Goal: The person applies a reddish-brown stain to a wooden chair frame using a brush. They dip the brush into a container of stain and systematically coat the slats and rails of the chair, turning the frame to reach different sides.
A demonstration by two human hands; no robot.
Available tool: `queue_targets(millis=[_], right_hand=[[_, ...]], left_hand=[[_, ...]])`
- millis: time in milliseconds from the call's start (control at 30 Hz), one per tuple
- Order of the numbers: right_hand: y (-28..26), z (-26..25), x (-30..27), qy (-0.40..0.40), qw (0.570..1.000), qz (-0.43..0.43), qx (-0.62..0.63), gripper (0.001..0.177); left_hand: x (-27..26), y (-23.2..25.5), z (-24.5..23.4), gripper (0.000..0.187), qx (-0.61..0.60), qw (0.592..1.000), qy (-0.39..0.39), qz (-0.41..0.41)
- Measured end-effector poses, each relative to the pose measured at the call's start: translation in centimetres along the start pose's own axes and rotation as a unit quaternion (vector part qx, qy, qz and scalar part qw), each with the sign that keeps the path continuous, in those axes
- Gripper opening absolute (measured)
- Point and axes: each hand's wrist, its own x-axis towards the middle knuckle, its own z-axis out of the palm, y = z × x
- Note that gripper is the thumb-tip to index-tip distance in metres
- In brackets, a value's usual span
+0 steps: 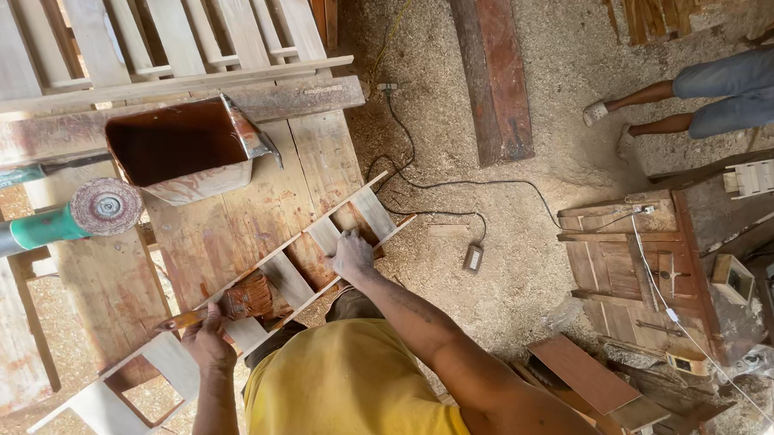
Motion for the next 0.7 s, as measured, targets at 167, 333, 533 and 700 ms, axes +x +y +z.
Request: queue_targets(millis=[167, 333, 533, 700], right_hand=[[0.6, -1.2, -0.6, 0.065, 0.998, -0.006, 0.011, 0.079], [2.1, 2.1, 2.3, 0.023, 0.999, 0.006, 0.024, 0.065], [-1.6, -20.9, 2.8, 0.168, 0.98, -0.104, 0.002, 0.101], [0.9, -41.6, 1.1, 0.474, 0.866, -0.104, 0.119, 0.081]], left_hand=[[0.0, 1.6, -0.6, 0.018, -0.002, 1.0, -0.029, -0.012], [2.7, 4.5, 1.6, 0.011, -0.003, 0.999, -0.046, 0.009], [1.5, 11.3, 1.5, 0.008, 0.12, 0.977, -0.111, 0.134], [-1.1, 20.3, 7.6, 0.009, -0.028, 0.977, -0.163, 0.135]])
